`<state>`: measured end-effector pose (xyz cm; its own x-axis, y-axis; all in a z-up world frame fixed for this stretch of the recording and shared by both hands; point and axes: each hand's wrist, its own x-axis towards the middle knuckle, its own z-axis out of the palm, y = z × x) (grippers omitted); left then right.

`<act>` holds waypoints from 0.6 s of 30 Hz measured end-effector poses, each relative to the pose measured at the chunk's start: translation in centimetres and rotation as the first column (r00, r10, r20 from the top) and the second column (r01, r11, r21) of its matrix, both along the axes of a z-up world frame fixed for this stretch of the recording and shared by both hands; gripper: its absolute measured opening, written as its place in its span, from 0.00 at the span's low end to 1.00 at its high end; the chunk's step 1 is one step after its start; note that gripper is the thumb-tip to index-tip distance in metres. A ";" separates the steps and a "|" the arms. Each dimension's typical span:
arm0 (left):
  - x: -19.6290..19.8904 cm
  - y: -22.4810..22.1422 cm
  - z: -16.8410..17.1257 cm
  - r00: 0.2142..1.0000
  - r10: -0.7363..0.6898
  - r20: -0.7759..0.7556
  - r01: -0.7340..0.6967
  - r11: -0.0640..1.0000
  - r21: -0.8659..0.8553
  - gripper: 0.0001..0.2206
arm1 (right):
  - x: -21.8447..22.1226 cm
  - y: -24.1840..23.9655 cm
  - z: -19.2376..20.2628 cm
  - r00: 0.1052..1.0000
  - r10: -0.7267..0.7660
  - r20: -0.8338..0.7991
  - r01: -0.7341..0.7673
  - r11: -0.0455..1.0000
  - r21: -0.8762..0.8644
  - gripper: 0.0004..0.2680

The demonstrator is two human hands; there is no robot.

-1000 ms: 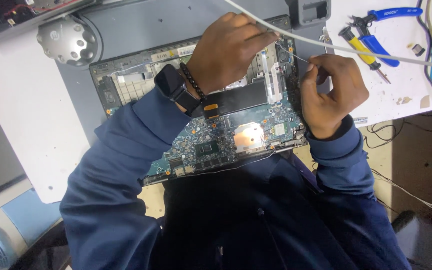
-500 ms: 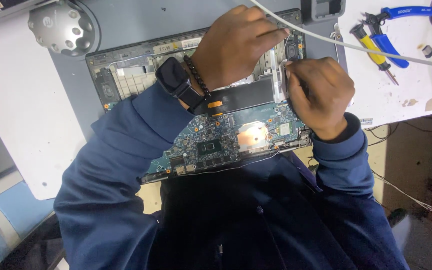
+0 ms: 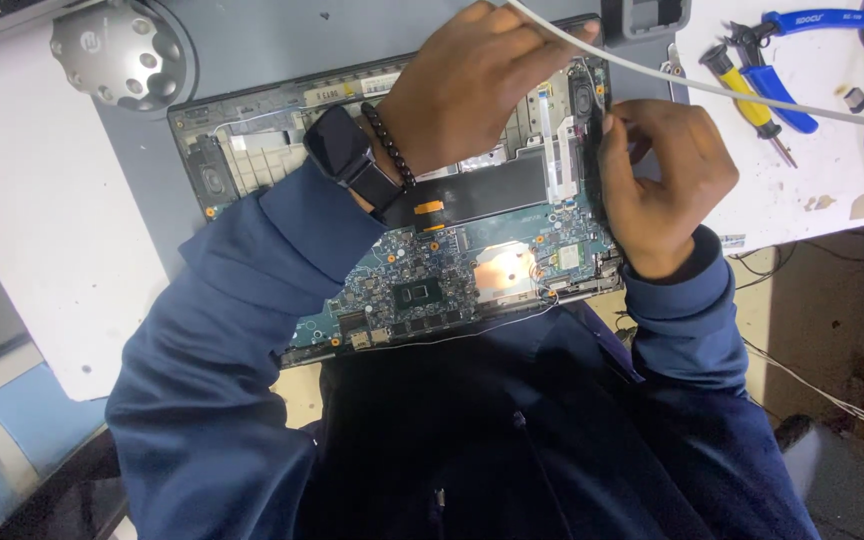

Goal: Repairing a laptop by connecting internal ribbon cables and components to the motherboard

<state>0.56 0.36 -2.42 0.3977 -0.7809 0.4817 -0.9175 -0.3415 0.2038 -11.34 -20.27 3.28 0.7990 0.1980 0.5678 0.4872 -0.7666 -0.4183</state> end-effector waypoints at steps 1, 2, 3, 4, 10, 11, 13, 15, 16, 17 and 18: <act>-0.1 0.0 -0.1 1.000 0.022 -0.014 -0.022 1.000 0.000 0.29 | 0.0 0.0 0.0 1.000 -0.028 -0.006 0.028 0.999 0.019 0.01; -0.1 0.0 0.1 1.000 0.022 -0.014 -0.022 1.000 0.000 0.29 | 0.0 -0.1 -0.2 1.000 -0.028 -0.007 0.028 0.999 0.019 0.01; 0.0 0.1 0.2 0.998 0.002 -0.068 -0.004 1.000 -0.026 0.27 | 0.1 -0.2 -0.3 1.000 -0.026 -0.013 0.026 1.000 0.001 0.02; 0.0 0.1 0.4 0.992 -0.019 -0.121 0.012 0.998 -0.054 0.26 | 0.2 -0.3 -0.5 1.000 -0.024 -0.018 0.023 1.000 -0.017 0.04; 0.0 0.4 0.0 0.995 -0.008 -0.101 0.002 0.998 -0.062 0.32 | 0.0 -0.6 -1.0 0.994 -0.021 -0.109 0.019 1.000 -0.018 0.08; -0.1 0.4 0.3 0.995 -0.010 -0.100 0.004 0.998 -0.062 0.32 | 0.1 -0.7 -1.1 0.994 -0.023 -0.108 0.021 1.000 -0.019 0.08; -0.1 0.4 0.8 0.997 0.010 -0.078 -0.009 1.000 0.009 0.39 | 0.1 -0.7 -1.3 0.994 -0.036 -0.108 0.032 0.998 -0.045 0.12; -0.1 0.4 0.8 0.998 0.012 -0.060 -0.011 1.000 0.015 0.38 | 0.2 -0.8 -1.3 0.995 -0.043 -0.091 0.038 0.997 -0.061 0.11; -0.2 0.4 0.8 0.999 0.014 -0.042 -0.013 1.000 0.021 0.36 | 0.2 -0.8 -1.3 0.996 -0.049 -0.074 0.043 0.996 -0.077 0.10; -0.2 0.3 0.6 0.999 0.013 -0.041 -0.012 1.000 0.021 0.36 | 0.2 -0.8 -1.3 0.996 -0.050 -0.073 0.044 0.996 -0.077 0.10; -0.3 0.3 0.4 0.999 0.016 -0.032 -0.015 0.999 0.034 0.39 | 0.2 -0.8 -1.4 0.996 -0.059 -0.070 0.053 0.995 -0.085 0.11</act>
<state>0.25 0.63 -1.99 0.4247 -0.7901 0.4420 -0.9052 -0.3630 0.2210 -11.18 -21.05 1.92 0.8486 0.1957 0.4915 0.4133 -0.8252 -0.3850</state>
